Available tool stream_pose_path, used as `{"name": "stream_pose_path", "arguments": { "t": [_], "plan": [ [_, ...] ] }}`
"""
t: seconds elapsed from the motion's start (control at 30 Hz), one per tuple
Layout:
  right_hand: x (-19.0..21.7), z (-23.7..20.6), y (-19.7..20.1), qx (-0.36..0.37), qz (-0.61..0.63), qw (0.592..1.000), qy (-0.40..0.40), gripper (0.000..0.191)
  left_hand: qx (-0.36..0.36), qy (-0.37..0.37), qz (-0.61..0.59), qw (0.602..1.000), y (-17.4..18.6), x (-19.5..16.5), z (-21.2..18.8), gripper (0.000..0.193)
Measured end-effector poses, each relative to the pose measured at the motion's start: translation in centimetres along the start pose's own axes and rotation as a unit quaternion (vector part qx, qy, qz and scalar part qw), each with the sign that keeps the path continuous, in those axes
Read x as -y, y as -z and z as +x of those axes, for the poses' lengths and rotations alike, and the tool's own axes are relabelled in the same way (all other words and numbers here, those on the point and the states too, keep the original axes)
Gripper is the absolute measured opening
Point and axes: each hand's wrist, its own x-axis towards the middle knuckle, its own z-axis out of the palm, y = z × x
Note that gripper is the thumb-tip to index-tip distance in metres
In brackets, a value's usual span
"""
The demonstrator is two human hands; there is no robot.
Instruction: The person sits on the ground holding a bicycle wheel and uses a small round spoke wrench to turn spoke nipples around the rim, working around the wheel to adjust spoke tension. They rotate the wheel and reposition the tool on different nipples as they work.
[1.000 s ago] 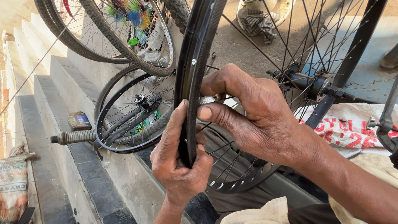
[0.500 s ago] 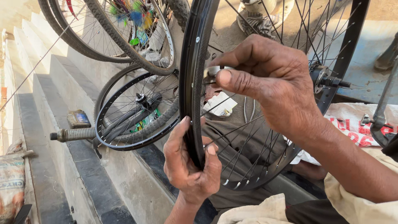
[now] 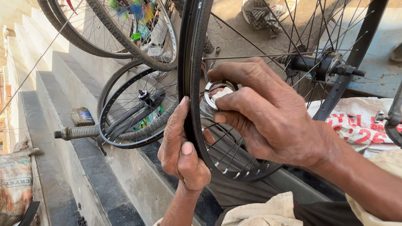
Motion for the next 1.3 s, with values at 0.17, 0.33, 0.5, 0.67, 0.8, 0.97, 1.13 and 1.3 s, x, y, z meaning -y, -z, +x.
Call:
{"name": "stream_pose_path", "arguments": {
  "t": [0.17, 0.33, 0.5, 0.67, 0.8, 0.97, 1.13, 1.3],
  "plan": [
    [-2.6, -1.2, -1.3, 0.023, -0.041, 0.996, -0.069, 0.022, 0.001, -0.011, 0.008, 1.000, 0.1, 0.2, 0.6, 0.057],
    [-3.3, -1.3, -2.1, 0.036, -0.005, 0.996, -0.078, 0.024, 0.021, -0.017, 0.037, 0.999, 0.7, 0.3, 0.9, 0.060],
    [-3.2, -0.8, -2.8, 0.052, 0.083, 0.993, -0.068, 0.022, 0.025, -0.013, 0.061, 0.998, 0.7, -0.2, 0.7, 0.062],
    [-3.5, 0.1, -2.9, 0.055, 0.189, 0.976, -0.090, 0.020, 0.022, 0.010, 0.069, 0.997, 0.5, -0.9, 0.8, 0.064],
    [-4.0, 0.7, -2.8, 0.066, 0.168, 0.978, -0.108, 0.023, 0.023, -0.001, 0.065, 0.998, 0.6, -0.9, 0.9, 0.063],
    [-4.5, 0.8, -3.3, 0.068, 0.306, 0.933, -0.177, 0.028, 0.027, -0.013, 0.080, 0.996, 0.6, -0.4, 0.9, 0.062],
    [-4.6, 0.4, -3.6, 0.063, 0.295, 0.931, -0.206, 0.029, 0.028, -0.025, 0.072, 0.997, 0.6, -0.2, 1.0, 0.061],
    [-4.3, 0.3, -3.6, 0.041, 0.345, 0.914, -0.209, 0.031, 0.033, -0.015, 0.078, 0.996, 0.5, -0.4, 1.3, 0.063]
  ]
}}
